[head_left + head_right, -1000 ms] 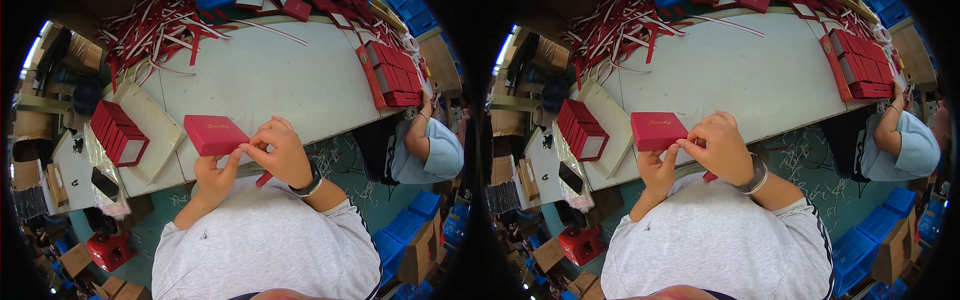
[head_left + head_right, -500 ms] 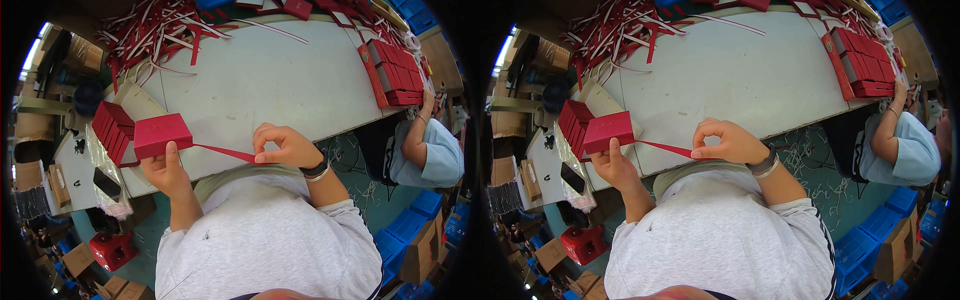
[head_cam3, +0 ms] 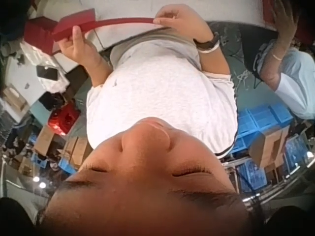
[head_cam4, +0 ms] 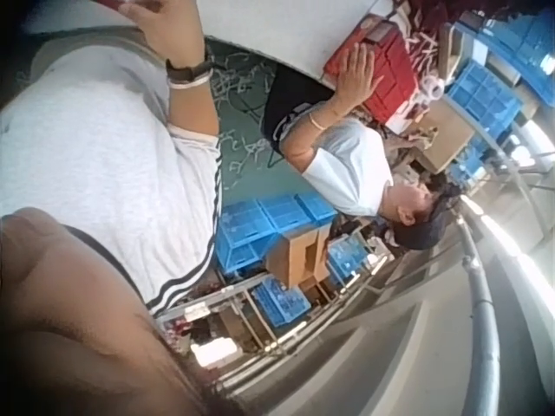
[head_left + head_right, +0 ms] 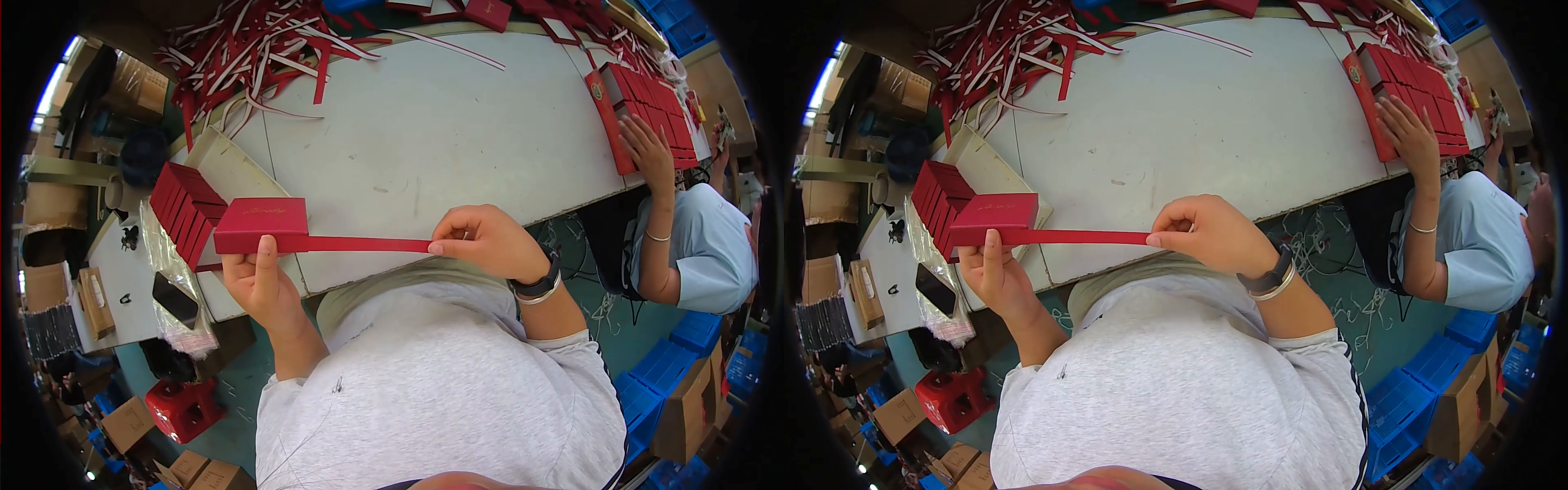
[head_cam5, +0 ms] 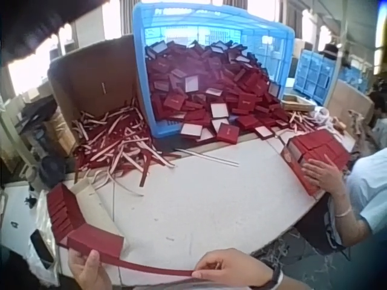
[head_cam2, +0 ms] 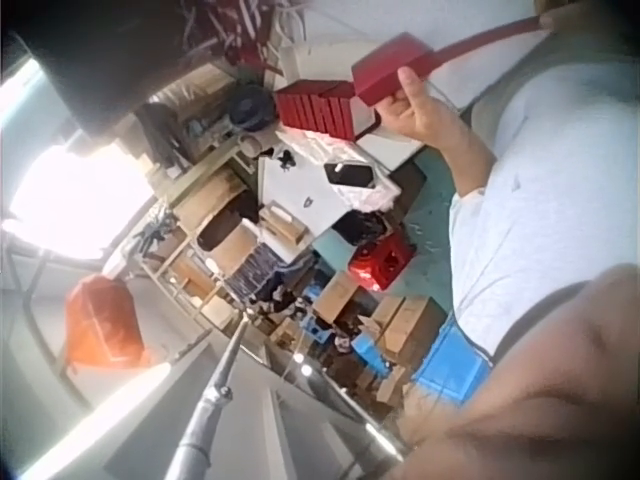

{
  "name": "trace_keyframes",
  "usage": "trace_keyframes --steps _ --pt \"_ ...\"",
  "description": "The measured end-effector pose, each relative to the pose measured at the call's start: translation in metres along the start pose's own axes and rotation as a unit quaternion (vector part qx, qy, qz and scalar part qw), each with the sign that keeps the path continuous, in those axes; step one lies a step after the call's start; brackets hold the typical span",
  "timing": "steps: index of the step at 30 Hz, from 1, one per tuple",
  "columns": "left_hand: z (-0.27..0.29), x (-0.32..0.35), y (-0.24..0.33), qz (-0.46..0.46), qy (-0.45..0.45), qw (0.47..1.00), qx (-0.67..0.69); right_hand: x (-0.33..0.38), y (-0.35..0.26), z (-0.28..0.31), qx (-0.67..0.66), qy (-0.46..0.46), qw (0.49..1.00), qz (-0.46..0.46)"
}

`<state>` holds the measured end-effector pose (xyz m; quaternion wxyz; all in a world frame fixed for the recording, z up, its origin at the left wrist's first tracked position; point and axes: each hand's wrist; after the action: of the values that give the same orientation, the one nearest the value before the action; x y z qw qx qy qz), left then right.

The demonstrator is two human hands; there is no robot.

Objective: Assembling and packaging red jewelry boxes by inserting ribbon lining and organizing them on a production table.

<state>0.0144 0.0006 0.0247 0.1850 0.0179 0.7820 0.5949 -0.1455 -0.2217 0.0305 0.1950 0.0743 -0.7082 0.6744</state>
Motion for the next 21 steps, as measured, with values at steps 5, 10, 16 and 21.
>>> trace_keyframes --steps 5,10,16,21 --pt "0.003 -0.001 0.009 0.025 -0.033 0.997 0.071 -0.003 -0.006 0.001 0.034 0.03 0.999 -0.009" --pt "-0.008 0.003 0.015 0.094 -0.045 0.98 0.169 -0.005 -0.011 0.001 0.054 0.08 0.995 0.009" --pt "-0.01 0.01 0.017 0.15 -0.051 0.956 0.249 -0.013 -0.007 0.001 0.067 0.114 0.99 0.043" --pt "-0.012 0.016 0.019 0.22 -0.06 0.912 0.34 -0.022 -0.01 -0.002 0.069 0.091 0.992 0.053"
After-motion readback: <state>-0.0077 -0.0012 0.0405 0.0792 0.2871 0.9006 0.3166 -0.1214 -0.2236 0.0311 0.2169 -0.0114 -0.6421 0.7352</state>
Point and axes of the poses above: each hand's wrist, its own x-axis away from the middle knuckle, its own z-axis out of the back of the hand, y = z × x, and after that the axes turned 4 degrees about -x, right-handed
